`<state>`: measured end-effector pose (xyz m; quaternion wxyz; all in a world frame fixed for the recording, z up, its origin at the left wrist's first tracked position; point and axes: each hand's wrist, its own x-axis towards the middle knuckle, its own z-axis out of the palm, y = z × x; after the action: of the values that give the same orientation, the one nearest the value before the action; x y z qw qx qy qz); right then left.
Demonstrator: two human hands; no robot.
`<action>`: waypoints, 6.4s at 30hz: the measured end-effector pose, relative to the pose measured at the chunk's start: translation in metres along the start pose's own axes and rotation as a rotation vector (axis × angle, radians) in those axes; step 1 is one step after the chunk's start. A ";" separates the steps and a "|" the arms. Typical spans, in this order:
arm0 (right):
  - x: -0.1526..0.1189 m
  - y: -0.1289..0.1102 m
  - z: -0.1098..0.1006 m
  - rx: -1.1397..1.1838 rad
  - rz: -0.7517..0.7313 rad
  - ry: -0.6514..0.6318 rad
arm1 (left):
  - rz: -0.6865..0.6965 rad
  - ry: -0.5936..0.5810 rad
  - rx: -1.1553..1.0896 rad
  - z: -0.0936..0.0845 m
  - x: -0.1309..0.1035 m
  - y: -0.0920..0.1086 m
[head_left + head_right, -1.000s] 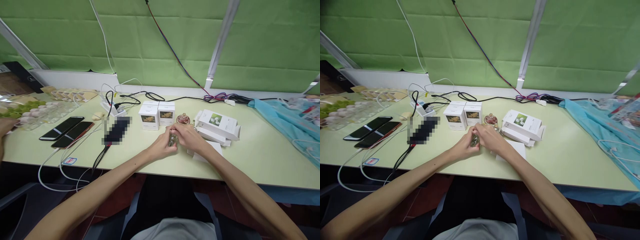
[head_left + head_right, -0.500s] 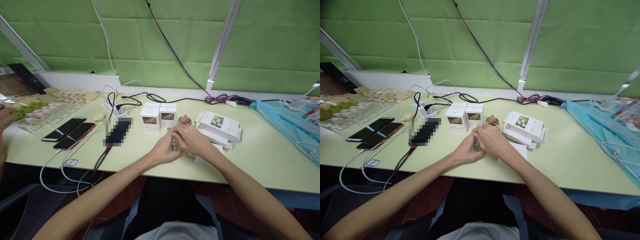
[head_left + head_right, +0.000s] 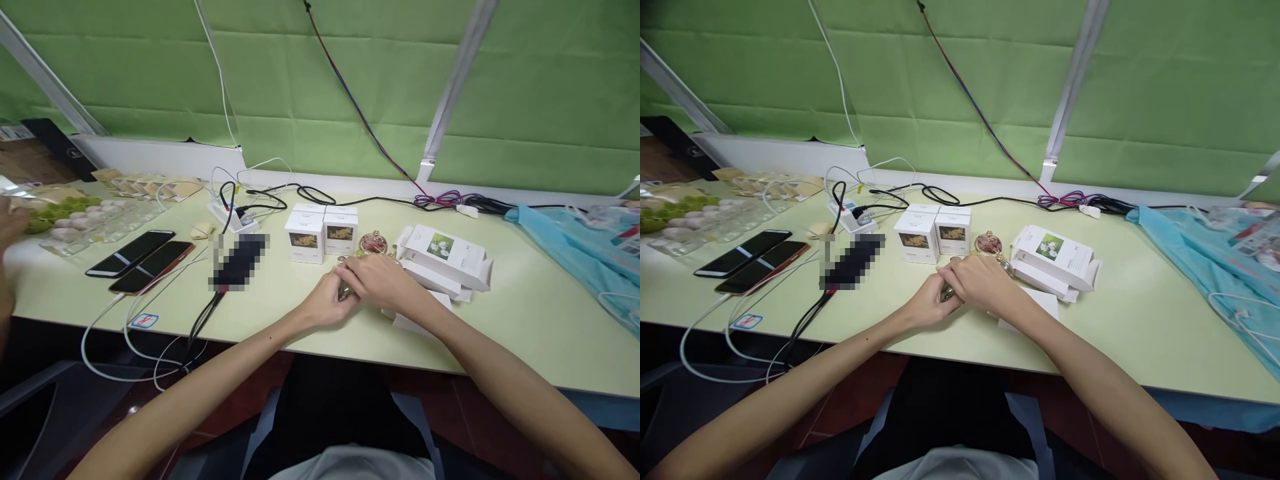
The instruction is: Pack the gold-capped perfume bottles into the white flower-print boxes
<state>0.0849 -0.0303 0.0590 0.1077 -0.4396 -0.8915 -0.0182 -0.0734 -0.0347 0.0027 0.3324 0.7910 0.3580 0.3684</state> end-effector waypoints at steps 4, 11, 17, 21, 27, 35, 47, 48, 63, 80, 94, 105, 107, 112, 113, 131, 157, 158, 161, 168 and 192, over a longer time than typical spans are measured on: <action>0.002 0.002 0.007 0.073 0.058 0.070 | -0.034 0.004 -0.037 -0.002 -0.002 -0.001; 0.010 0.005 0.011 0.285 0.069 0.152 | -0.063 0.038 -0.244 -0.006 0.002 0.004; 0.013 0.013 0.016 0.449 -0.013 0.168 | -0.147 -0.047 -0.376 -0.010 0.003 0.000; 0.013 0.016 0.017 0.490 -0.028 0.173 | -0.204 -0.115 -0.447 -0.016 0.003 0.002; 0.013 0.017 0.015 0.554 -0.059 0.141 | -0.241 -0.188 -0.512 -0.023 0.005 0.005; 0.012 0.018 0.014 0.562 -0.085 0.127 | -0.227 -0.279 -0.540 -0.033 0.008 0.000; 0.016 0.019 0.000 0.737 0.032 0.190 | -0.175 -0.296 -0.574 -0.032 0.009 0.005; 0.015 0.018 -0.001 0.759 0.053 0.208 | -0.161 -0.284 -0.567 -0.032 0.009 0.006; -0.013 -0.001 0.018 0.029 0.330 -0.119 | -0.009 0.177 0.242 -0.012 0.011 -0.013; -0.045 0.000 0.002 0.058 0.337 0.082 | -0.117 0.171 0.310 -0.007 0.011 -0.006; -0.115 0.039 0.007 0.019 0.412 -0.022 | -0.051 0.208 0.344 0.000 0.018 -0.016; -0.120 0.034 0.025 0.057 0.422 -0.068 | 0.136 0.455 0.551 -0.015 -0.002 0.005; -0.124 0.032 0.030 0.081 0.418 -0.056 | 0.224 0.494 0.572 -0.015 -0.006 0.009; -0.129 0.030 0.036 0.075 0.356 -0.082 | 0.404 0.190 0.611 -0.004 -0.015 0.028; -0.129 0.029 0.035 0.071 0.346 -0.090 | 0.412 0.056 0.627 0.001 -0.016 0.032; -0.182 0.018 0.032 -0.198 0.129 0.035 | 0.485 -0.268 0.764 0.054 0.033 0.063; -0.055 0.158 -0.050 -0.205 0.653 0.073 | 0.603 -0.087 1.098 0.122 0.082 0.044; -0.051 0.163 -0.044 -0.194 0.622 -0.030 | 0.612 -0.083 1.094 0.123 0.081 0.044; -0.046 0.173 -0.034 -0.139 0.514 -0.239 | 0.646 -0.065 1.094 0.124 0.077 0.042; -0.056 0.187 -0.031 0.083 0.460 -0.297 | 0.715 -0.068 1.074 0.119 0.073 0.047; -0.086 0.046 -0.074 0.338 0.166 -0.189 | -0.086 0.089 0.973 -0.107 0.060 0.035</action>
<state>0.1850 -0.0784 0.1108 0.0969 -0.4869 -0.8487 0.1820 -0.1219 0.0240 0.1053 -0.0763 0.8225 0.5348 0.1781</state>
